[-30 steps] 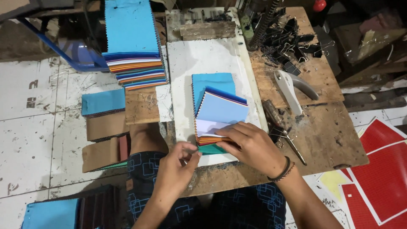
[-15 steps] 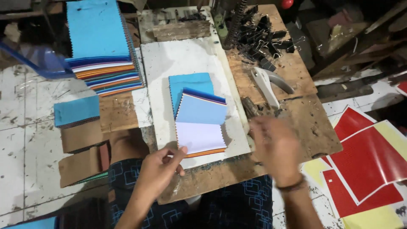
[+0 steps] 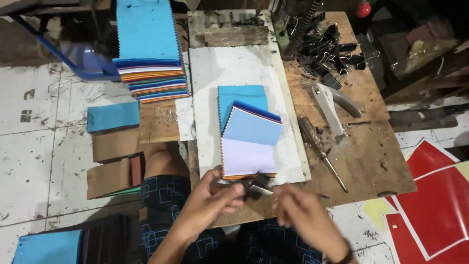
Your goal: Assembling notebooks by aligning covers and pages, drilling holes with a drill press, and securing them with binder clips.
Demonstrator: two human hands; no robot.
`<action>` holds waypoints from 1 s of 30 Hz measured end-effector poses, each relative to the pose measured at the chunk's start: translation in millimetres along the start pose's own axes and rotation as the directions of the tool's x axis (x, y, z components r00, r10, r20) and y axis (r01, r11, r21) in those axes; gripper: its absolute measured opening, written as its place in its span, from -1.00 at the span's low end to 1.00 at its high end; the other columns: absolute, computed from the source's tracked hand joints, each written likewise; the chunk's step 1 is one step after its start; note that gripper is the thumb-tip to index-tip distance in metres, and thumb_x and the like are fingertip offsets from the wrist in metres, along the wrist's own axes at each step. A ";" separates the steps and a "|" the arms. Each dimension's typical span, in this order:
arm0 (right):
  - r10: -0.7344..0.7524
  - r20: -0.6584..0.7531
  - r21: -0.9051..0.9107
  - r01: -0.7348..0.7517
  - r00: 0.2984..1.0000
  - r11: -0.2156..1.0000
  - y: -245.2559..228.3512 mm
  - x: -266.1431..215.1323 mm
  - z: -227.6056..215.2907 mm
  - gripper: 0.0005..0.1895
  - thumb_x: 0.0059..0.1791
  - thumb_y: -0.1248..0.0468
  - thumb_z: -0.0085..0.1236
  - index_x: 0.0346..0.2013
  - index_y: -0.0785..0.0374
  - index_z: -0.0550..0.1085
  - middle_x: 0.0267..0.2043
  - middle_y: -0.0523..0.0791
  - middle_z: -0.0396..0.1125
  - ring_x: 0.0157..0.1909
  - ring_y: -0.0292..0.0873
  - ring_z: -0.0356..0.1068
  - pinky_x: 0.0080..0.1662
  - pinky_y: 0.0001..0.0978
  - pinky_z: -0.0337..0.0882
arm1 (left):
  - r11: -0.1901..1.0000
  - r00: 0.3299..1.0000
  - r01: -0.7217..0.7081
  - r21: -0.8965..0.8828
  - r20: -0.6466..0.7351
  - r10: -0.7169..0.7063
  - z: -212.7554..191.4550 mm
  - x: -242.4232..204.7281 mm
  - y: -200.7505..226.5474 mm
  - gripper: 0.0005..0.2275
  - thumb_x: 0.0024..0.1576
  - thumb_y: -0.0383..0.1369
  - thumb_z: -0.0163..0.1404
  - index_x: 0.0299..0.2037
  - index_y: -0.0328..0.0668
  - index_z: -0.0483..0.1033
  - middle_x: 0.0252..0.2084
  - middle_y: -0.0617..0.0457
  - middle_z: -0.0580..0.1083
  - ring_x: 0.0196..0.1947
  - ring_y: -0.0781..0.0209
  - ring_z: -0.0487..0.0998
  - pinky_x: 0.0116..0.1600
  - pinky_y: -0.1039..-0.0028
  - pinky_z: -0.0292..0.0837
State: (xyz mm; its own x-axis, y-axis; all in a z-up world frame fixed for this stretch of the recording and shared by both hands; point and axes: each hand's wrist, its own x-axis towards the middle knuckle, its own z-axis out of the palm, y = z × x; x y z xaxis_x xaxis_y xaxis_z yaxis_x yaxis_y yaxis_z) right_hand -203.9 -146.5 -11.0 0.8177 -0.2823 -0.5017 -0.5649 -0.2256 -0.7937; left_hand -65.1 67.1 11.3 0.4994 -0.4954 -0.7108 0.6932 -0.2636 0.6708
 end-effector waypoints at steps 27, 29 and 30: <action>0.007 0.401 0.165 -0.080 0.916 0.983 -23.4 13.0 28.6 -0.46 0.04 -0.12 -0.17 -0.35 0.28 0.51 -0.58 -0.04 0.51 -0.61 -0.21 0.44 -0.50 -0.50 0.44 | 0.972 0.998 -0.060 0.227 0.000 0.062 -14.7 6.2 2.2 -0.33 0.08 -0.02 -0.06 0.43 -0.03 0.25 -0.10 -0.02 0.64 -0.22 0.23 0.69 -0.04 0.51 0.62; -0.020 0.399 0.181 -0.058 0.917 0.982 -19.4 8.6 31.0 -0.48 0.07 -0.09 -0.19 -0.33 0.28 0.51 -0.56 -0.04 0.52 -0.60 -0.22 0.43 -0.49 -0.51 0.45 | 0.972 0.998 -0.069 0.225 -0.001 0.071 -15.5 5.9 8.9 -0.36 0.15 0.02 -0.22 0.47 0.04 0.25 -0.20 -0.01 0.65 -0.26 0.23 0.66 -0.10 0.52 0.61; -0.010 0.376 0.197 -0.069 0.927 0.978 -20.4 5.8 32.8 -0.50 0.07 -0.07 -0.19 -0.33 0.29 0.50 -0.56 -0.02 0.52 -0.60 -0.21 0.42 -0.49 -0.49 0.43 | 0.930 0.995 -0.095 0.354 -0.005 0.104 -15.6 5.3 13.8 -0.41 0.17 0.04 -0.22 0.40 0.10 0.36 -0.31 0.09 0.62 -0.40 0.34 0.60 -0.20 0.58 0.55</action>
State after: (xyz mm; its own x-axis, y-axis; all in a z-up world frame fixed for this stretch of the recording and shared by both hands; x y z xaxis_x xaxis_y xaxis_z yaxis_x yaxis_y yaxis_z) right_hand -184.0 -112.9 -9.1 0.8051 0.0915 -0.5861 -0.5871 -0.0176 -0.8093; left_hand -44.8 73.8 13.4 0.5711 -0.5161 -0.6384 0.4134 -0.4910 0.7668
